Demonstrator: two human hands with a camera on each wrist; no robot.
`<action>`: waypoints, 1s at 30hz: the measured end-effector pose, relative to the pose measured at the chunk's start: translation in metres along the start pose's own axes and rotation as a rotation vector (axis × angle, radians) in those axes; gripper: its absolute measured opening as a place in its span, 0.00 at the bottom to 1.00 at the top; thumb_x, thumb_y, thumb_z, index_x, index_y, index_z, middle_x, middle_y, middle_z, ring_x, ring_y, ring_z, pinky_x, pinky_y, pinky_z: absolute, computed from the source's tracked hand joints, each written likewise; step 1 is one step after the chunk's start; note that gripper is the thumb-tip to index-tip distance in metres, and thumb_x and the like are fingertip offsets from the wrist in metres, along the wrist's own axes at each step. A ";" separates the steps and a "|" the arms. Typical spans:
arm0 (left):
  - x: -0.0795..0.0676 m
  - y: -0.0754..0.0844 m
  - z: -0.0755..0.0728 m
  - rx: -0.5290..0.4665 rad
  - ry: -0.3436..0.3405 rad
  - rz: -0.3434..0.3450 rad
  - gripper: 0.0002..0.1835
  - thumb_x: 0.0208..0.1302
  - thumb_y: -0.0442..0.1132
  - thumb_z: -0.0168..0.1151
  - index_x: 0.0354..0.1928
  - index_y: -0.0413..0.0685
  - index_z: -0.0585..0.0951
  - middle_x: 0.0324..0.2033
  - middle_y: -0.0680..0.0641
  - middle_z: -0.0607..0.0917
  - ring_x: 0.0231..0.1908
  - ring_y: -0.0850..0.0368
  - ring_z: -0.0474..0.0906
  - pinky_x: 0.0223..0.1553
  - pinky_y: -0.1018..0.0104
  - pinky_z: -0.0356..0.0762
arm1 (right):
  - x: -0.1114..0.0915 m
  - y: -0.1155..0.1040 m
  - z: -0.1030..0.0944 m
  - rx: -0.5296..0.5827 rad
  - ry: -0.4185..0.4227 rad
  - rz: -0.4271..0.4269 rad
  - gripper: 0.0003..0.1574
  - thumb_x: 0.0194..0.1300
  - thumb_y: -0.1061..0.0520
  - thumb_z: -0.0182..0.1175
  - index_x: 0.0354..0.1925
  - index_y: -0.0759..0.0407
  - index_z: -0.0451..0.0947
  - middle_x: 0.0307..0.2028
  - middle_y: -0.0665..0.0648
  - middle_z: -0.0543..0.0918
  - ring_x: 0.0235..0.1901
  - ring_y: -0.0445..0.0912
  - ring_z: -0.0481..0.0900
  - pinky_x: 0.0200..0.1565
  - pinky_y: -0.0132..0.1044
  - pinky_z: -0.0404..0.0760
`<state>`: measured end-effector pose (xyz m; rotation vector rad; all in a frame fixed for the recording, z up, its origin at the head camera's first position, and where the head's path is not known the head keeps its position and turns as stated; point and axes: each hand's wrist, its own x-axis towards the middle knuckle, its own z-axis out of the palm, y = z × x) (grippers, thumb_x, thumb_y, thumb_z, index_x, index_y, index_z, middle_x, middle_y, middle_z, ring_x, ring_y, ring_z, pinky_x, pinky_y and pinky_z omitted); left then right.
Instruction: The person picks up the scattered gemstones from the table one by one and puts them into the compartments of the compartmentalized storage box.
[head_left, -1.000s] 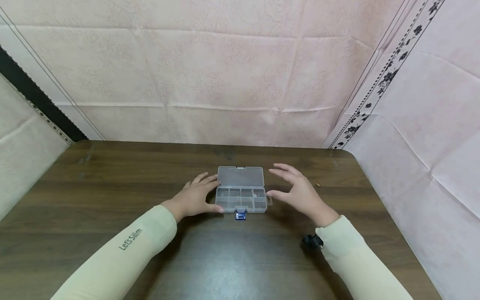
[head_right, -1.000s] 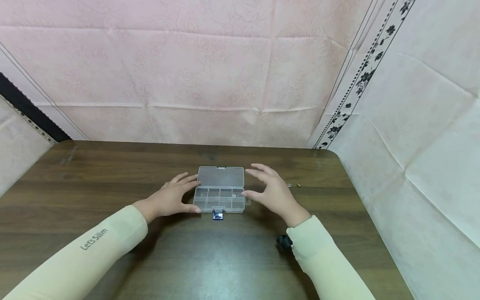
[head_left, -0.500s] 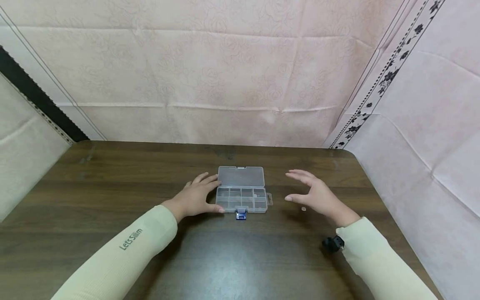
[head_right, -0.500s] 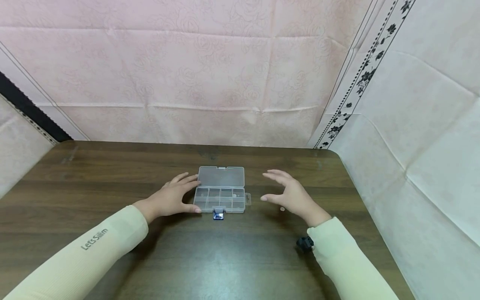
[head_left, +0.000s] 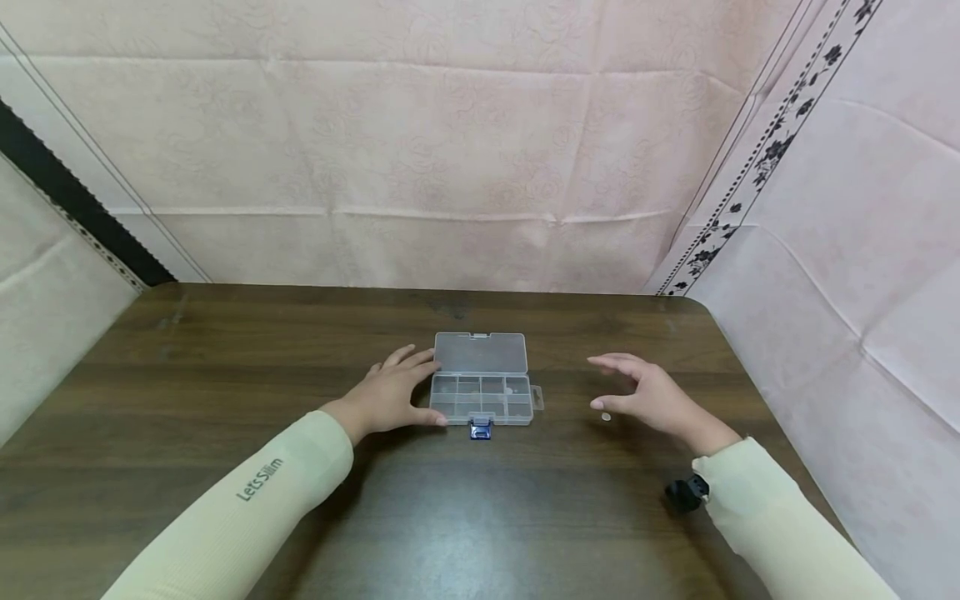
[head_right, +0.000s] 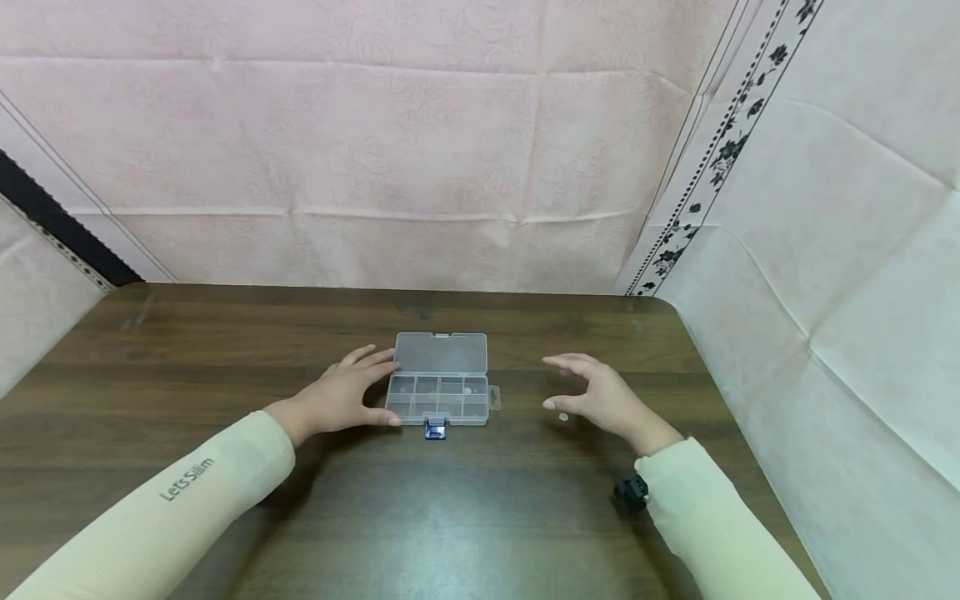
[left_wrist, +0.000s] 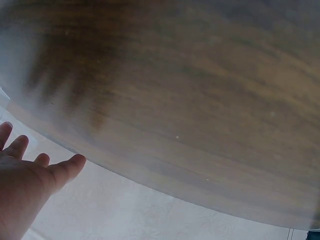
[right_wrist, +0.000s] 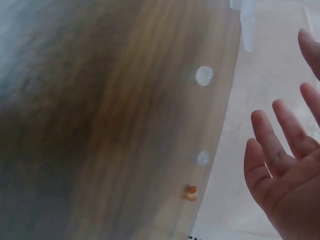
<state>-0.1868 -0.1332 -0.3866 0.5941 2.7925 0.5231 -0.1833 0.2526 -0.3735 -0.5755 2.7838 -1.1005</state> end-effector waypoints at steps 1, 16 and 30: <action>0.000 0.000 0.000 0.000 0.000 -0.002 0.50 0.51 0.68 0.66 0.72 0.52 0.63 0.74 0.49 0.55 0.74 0.45 0.40 0.64 0.30 0.47 | -0.001 0.001 0.000 0.001 -0.001 0.004 0.40 0.55 0.51 0.72 0.64 0.62 0.72 0.61 0.63 0.73 0.57 0.58 0.73 0.52 0.53 0.71; 0.001 -0.002 0.001 0.011 0.005 -0.002 0.51 0.51 0.69 0.65 0.72 0.52 0.63 0.74 0.49 0.55 0.74 0.45 0.41 0.64 0.30 0.48 | -0.009 0.016 -0.002 -0.019 -0.019 0.041 0.35 0.55 0.55 0.72 0.60 0.63 0.75 0.55 0.63 0.79 0.51 0.56 0.76 0.44 0.42 0.75; 0.000 -0.003 0.001 0.015 0.009 0.009 0.50 0.51 0.68 0.65 0.72 0.50 0.64 0.74 0.47 0.56 0.74 0.43 0.42 0.63 0.29 0.49 | -0.012 0.025 0.000 0.045 -0.141 0.093 0.30 0.57 0.56 0.71 0.56 0.65 0.78 0.51 0.62 0.82 0.46 0.51 0.80 0.41 0.33 0.78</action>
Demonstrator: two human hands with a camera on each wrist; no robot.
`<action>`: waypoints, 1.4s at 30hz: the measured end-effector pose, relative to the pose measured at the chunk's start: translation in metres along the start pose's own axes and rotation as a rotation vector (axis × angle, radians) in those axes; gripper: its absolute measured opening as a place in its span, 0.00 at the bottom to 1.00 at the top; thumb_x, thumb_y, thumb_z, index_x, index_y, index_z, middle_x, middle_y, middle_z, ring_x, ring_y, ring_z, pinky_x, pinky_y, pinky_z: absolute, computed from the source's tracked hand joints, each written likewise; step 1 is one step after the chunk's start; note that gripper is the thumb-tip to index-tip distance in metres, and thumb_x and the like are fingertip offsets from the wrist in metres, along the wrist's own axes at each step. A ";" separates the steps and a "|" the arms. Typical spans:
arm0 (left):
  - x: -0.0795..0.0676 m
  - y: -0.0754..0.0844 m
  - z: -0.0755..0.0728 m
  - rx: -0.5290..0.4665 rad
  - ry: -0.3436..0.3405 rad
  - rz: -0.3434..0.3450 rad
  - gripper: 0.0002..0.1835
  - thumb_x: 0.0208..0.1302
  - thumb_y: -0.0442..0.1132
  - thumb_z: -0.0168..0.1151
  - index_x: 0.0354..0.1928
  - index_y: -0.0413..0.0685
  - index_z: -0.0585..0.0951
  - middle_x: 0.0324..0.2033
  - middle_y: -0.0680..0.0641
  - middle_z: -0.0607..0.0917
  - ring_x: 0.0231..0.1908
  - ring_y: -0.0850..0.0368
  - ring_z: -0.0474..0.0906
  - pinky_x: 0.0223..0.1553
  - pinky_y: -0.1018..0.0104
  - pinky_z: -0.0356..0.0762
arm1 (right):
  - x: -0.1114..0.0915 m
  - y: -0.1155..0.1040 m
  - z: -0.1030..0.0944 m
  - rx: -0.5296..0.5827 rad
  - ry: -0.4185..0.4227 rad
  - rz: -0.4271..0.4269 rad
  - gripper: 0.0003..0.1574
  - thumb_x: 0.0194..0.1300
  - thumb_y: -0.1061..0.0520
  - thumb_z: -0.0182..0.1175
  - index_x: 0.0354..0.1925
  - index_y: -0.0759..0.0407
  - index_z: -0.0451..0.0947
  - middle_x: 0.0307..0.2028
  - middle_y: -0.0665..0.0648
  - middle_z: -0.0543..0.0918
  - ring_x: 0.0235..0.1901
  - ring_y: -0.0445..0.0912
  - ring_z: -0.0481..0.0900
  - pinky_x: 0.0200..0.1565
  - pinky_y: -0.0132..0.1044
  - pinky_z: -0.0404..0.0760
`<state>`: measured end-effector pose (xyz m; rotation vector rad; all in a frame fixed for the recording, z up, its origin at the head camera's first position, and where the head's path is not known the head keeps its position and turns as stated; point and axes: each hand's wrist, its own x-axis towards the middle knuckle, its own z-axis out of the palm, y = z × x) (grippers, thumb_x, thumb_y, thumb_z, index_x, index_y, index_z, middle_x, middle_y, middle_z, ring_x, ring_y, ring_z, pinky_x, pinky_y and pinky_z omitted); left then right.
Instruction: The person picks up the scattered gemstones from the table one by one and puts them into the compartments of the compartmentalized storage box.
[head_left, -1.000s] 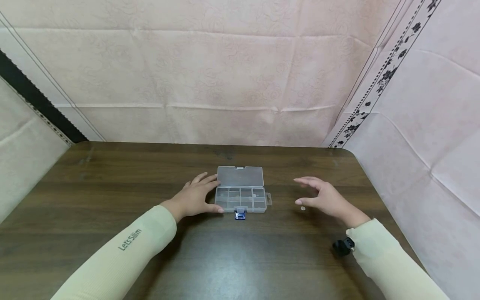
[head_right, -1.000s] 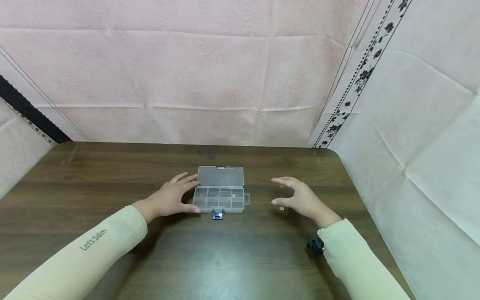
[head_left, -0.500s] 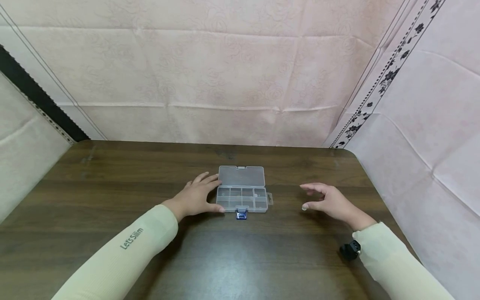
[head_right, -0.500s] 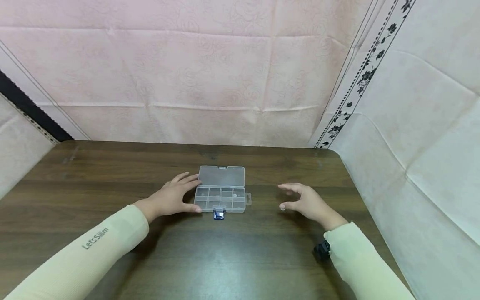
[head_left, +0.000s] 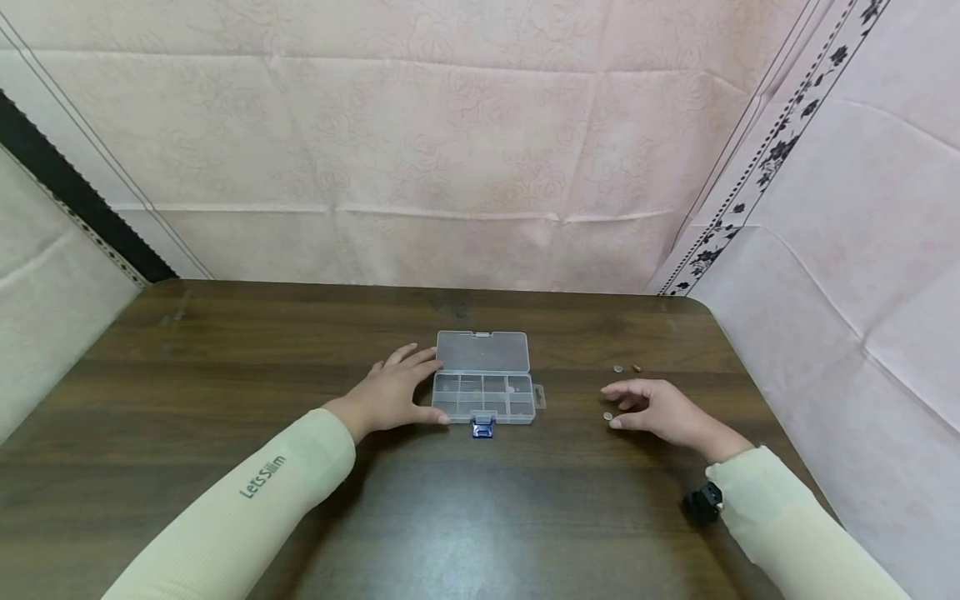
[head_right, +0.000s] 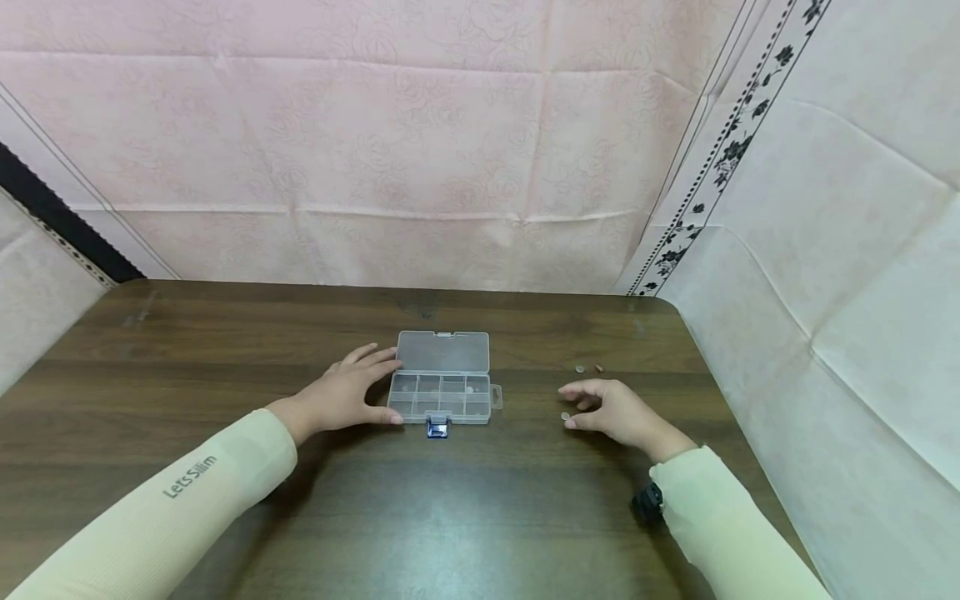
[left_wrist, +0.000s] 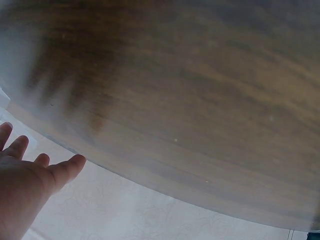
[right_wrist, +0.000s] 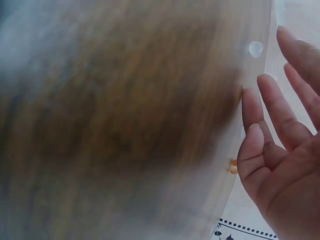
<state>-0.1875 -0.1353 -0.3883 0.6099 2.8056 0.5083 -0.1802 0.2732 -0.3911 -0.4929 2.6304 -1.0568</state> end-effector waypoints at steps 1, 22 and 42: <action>0.000 0.000 0.000 0.000 -0.001 -0.003 0.51 0.51 0.68 0.65 0.72 0.50 0.64 0.74 0.48 0.56 0.74 0.43 0.42 0.64 0.30 0.49 | 0.000 0.000 0.000 0.001 -0.003 0.000 0.29 0.57 0.56 0.71 0.56 0.65 0.78 0.51 0.62 0.82 0.46 0.51 0.80 0.41 0.33 0.78; -0.001 0.000 -0.001 0.002 -0.002 -0.002 0.51 0.51 0.69 0.65 0.72 0.51 0.64 0.74 0.47 0.56 0.74 0.43 0.42 0.63 0.29 0.49 | 0.008 0.002 0.008 -0.060 -0.025 0.000 0.12 0.57 0.59 0.70 0.42 0.57 0.86 0.42 0.53 0.85 0.42 0.46 0.80 0.41 0.35 0.77; -0.001 0.001 -0.001 -0.002 -0.006 0.003 0.50 0.51 0.68 0.66 0.72 0.51 0.64 0.74 0.48 0.56 0.74 0.43 0.42 0.64 0.30 0.49 | 0.010 0.000 0.009 -0.089 -0.015 0.037 0.06 0.60 0.63 0.66 0.38 0.56 0.87 0.39 0.53 0.85 0.41 0.47 0.80 0.42 0.40 0.78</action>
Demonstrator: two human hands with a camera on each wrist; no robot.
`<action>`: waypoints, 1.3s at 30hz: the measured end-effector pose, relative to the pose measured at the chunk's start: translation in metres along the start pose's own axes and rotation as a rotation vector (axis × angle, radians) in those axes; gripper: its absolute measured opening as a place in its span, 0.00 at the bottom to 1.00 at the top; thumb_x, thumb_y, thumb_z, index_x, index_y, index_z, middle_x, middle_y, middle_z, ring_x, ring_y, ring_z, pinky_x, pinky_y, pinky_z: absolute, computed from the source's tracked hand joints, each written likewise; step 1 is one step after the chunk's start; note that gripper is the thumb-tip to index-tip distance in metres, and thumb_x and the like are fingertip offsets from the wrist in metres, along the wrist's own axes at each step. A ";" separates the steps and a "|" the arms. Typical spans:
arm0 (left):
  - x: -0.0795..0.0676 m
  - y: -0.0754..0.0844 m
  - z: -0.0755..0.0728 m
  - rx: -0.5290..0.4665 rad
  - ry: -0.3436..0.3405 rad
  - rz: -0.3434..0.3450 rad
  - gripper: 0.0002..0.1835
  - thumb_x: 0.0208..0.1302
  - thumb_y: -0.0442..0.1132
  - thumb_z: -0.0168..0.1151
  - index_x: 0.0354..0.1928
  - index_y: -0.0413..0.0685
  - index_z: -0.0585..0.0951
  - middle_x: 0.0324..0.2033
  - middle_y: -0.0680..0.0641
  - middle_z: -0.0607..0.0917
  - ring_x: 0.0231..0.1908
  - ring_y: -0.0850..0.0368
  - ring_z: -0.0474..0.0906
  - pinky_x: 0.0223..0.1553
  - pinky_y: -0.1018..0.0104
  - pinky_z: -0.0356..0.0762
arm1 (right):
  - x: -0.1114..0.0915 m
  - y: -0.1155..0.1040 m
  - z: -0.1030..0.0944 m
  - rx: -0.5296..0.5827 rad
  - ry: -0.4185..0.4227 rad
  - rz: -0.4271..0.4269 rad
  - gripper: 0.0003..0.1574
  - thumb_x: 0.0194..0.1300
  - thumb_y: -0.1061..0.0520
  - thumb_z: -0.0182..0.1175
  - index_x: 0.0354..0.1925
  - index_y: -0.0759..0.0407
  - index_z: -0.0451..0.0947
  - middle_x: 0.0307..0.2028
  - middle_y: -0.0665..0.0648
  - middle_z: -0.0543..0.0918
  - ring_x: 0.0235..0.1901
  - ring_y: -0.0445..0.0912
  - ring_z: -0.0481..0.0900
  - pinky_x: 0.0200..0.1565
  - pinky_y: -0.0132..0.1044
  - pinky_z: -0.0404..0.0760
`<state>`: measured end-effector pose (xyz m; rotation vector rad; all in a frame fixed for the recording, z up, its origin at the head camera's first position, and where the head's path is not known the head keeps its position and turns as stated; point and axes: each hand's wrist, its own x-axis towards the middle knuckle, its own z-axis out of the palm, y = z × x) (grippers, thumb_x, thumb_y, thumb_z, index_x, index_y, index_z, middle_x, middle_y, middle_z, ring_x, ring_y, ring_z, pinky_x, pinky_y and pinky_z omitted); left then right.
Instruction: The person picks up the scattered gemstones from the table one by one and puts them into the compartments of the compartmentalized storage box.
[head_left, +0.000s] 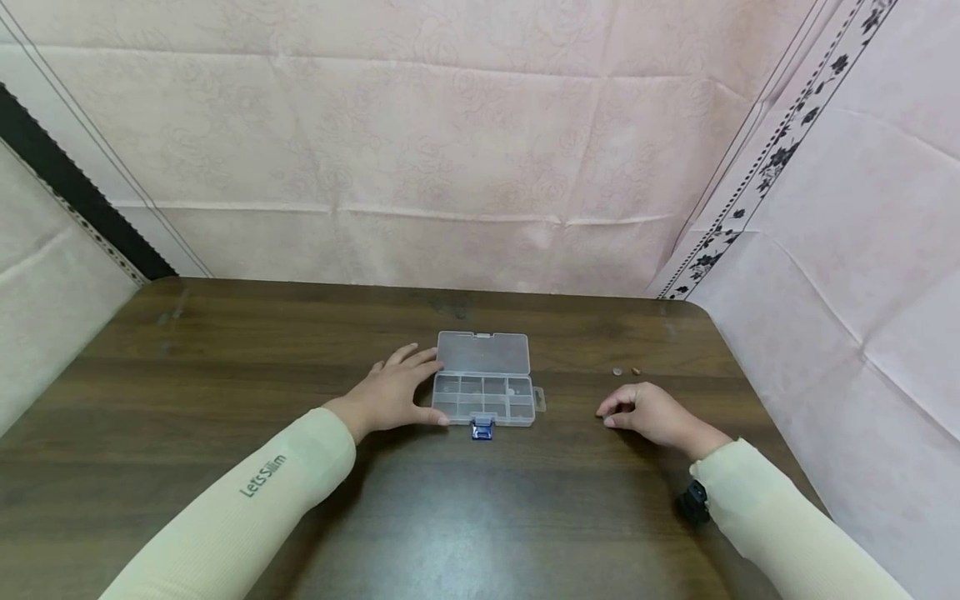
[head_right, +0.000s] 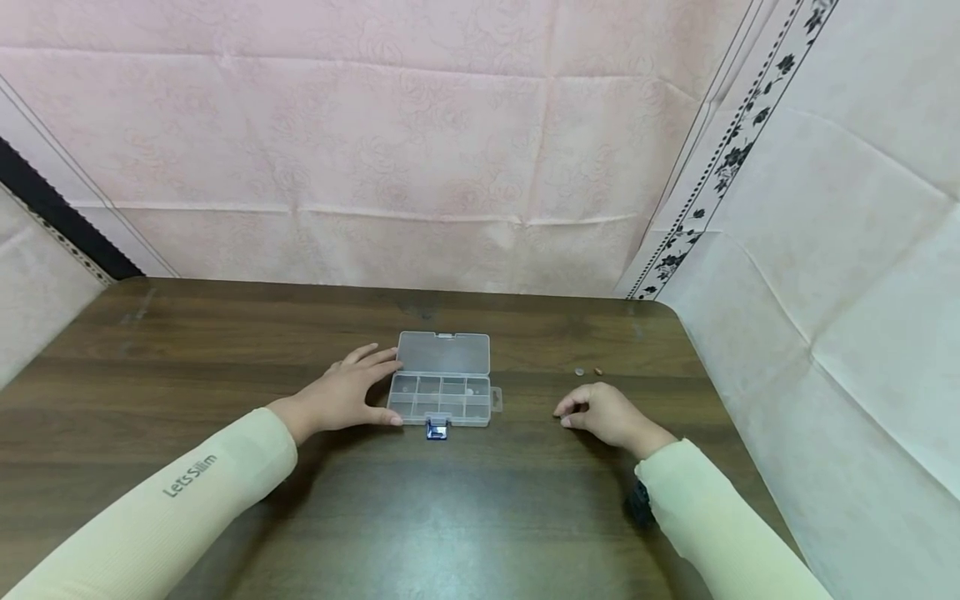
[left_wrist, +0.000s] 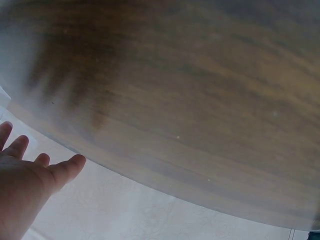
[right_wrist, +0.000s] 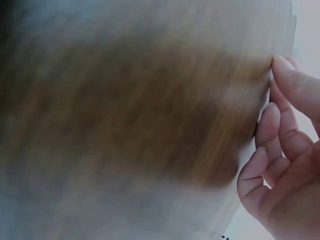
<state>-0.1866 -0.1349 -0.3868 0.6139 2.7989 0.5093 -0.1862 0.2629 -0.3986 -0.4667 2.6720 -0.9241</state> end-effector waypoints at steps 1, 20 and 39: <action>0.000 0.000 0.000 0.002 0.000 0.000 0.50 0.51 0.68 0.66 0.72 0.51 0.64 0.74 0.48 0.56 0.74 0.43 0.42 0.64 0.30 0.49 | 0.000 -0.001 0.000 -0.008 -0.003 0.002 0.06 0.60 0.62 0.66 0.38 0.56 0.87 0.39 0.53 0.85 0.42 0.47 0.80 0.43 0.42 0.78; 0.000 0.000 0.000 0.014 0.002 0.003 0.50 0.51 0.69 0.65 0.72 0.51 0.64 0.74 0.48 0.56 0.74 0.43 0.42 0.64 0.30 0.49 | 0.001 -0.026 -0.007 -0.103 0.211 -0.115 0.03 0.61 0.62 0.66 0.35 0.59 0.85 0.35 0.51 0.84 0.35 0.43 0.79 0.37 0.35 0.78; -0.001 -0.001 0.001 0.008 0.007 0.006 0.50 0.51 0.68 0.66 0.72 0.51 0.64 0.74 0.47 0.56 0.74 0.43 0.42 0.63 0.30 0.50 | 0.008 -0.058 0.011 -0.248 0.524 -0.442 0.09 0.52 0.69 0.69 0.31 0.57 0.86 0.34 0.51 0.83 0.35 0.46 0.80 0.39 0.42 0.80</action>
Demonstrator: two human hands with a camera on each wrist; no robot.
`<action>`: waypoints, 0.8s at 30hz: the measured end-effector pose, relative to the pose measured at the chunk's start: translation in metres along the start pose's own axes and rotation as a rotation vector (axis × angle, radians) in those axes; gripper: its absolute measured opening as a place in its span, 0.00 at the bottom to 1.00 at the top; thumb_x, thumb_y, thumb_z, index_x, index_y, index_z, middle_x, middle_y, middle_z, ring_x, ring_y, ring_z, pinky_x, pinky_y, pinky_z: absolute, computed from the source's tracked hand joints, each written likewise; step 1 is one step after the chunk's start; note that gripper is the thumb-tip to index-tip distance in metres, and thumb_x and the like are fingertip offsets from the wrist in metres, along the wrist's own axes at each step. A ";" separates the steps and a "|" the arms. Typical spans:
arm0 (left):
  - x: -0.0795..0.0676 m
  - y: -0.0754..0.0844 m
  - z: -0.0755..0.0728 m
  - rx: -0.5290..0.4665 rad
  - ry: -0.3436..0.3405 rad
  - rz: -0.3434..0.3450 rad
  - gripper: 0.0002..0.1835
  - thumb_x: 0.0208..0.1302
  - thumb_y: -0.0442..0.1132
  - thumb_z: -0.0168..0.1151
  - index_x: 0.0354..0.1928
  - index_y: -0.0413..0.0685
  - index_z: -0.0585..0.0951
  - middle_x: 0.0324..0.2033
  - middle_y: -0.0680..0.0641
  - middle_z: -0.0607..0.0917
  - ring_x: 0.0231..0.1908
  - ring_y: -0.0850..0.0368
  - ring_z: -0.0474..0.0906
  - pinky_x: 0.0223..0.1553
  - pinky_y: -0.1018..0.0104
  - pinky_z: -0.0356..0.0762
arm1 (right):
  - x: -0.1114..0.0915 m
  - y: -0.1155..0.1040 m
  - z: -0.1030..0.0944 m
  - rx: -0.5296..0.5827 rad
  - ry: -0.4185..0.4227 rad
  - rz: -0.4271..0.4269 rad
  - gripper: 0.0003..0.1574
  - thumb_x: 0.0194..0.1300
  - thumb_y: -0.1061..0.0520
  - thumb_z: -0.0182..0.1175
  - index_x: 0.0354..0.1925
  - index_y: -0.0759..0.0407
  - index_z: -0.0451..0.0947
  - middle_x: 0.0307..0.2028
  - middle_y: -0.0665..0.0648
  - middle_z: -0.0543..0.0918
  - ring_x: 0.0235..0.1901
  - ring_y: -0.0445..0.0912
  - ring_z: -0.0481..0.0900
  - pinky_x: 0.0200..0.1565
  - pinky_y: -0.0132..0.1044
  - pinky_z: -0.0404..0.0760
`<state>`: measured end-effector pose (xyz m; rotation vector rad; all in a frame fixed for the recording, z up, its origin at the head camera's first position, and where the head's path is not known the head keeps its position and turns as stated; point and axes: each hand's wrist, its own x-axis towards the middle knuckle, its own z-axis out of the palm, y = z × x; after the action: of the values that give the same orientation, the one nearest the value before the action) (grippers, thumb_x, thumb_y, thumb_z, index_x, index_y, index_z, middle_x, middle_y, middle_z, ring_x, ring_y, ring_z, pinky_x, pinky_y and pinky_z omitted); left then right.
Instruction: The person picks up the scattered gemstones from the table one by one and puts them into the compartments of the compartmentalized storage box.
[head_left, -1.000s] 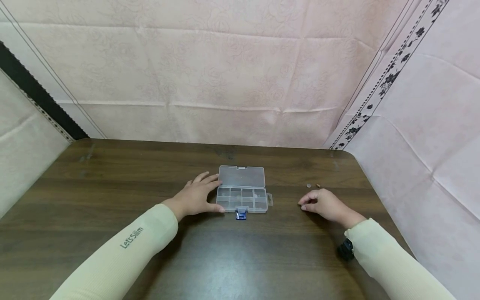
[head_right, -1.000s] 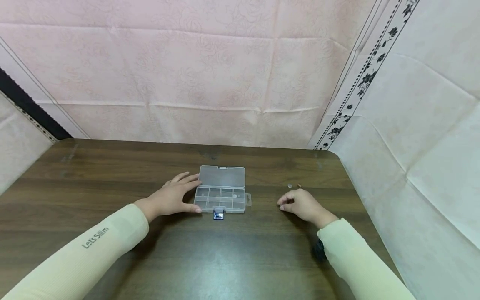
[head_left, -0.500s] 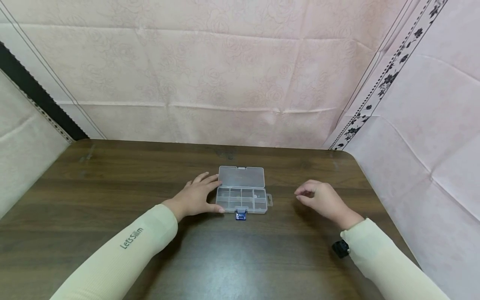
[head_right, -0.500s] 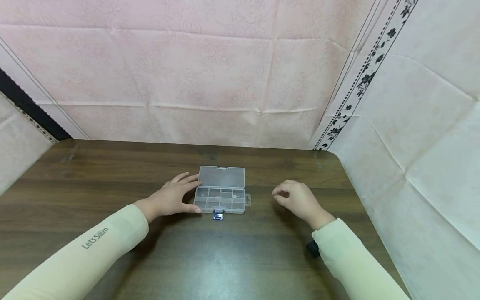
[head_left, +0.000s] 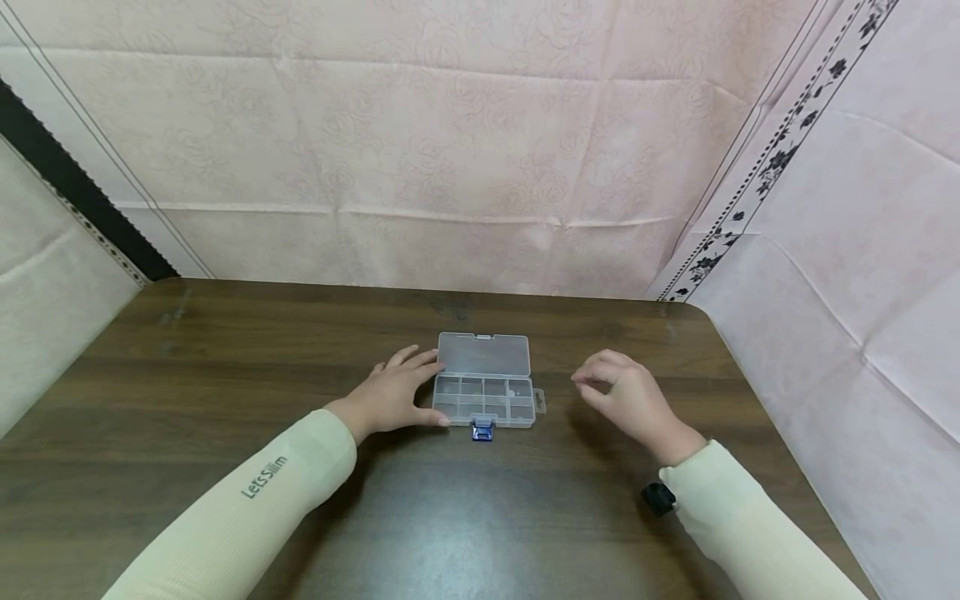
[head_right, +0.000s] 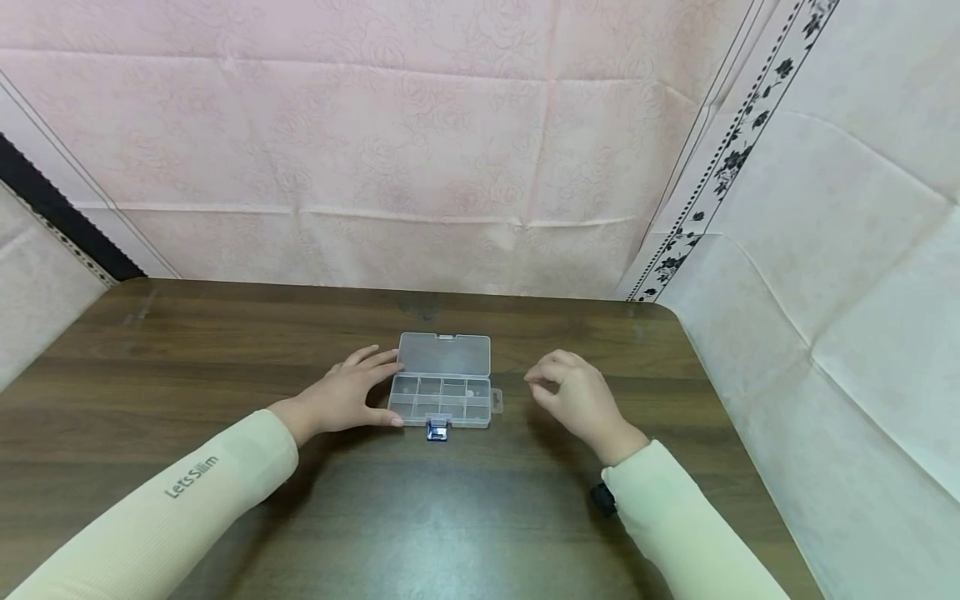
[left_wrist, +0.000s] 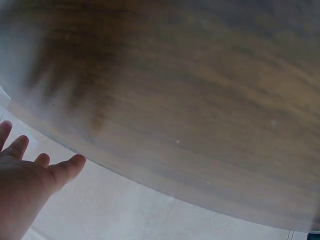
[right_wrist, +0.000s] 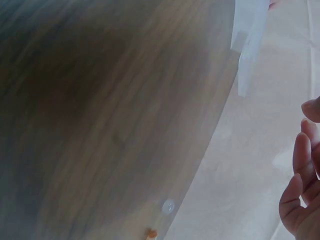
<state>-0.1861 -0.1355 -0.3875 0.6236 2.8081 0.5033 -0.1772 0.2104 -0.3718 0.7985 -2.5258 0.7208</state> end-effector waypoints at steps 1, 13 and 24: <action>0.000 0.000 0.000 -0.001 -0.001 -0.002 0.50 0.51 0.68 0.66 0.72 0.51 0.64 0.74 0.47 0.56 0.74 0.43 0.42 0.63 0.30 0.50 | 0.001 -0.001 0.001 0.005 0.002 0.002 0.09 0.52 0.69 0.69 0.31 0.57 0.86 0.34 0.51 0.83 0.36 0.46 0.80 0.39 0.42 0.80; 0.000 0.000 0.003 -0.061 -0.001 -0.013 0.50 0.51 0.67 0.66 0.72 0.51 0.63 0.75 0.48 0.54 0.74 0.43 0.40 0.63 0.29 0.48 | 0.016 -0.022 0.022 0.115 0.017 0.016 0.08 0.53 0.69 0.68 0.32 0.58 0.86 0.35 0.51 0.83 0.36 0.45 0.82 0.39 0.39 0.81; 0.000 -0.001 0.004 -0.098 -0.005 -0.032 0.50 0.51 0.67 0.66 0.73 0.51 0.63 0.75 0.49 0.54 0.74 0.42 0.40 0.63 0.28 0.48 | 0.030 -0.040 0.036 0.192 -0.055 0.064 0.06 0.58 0.67 0.65 0.35 0.62 0.86 0.37 0.53 0.83 0.36 0.46 0.82 0.40 0.42 0.82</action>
<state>-0.1852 -0.1354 -0.3911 0.5582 2.7643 0.6276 -0.1825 0.1487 -0.3714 0.8128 -2.5692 0.9880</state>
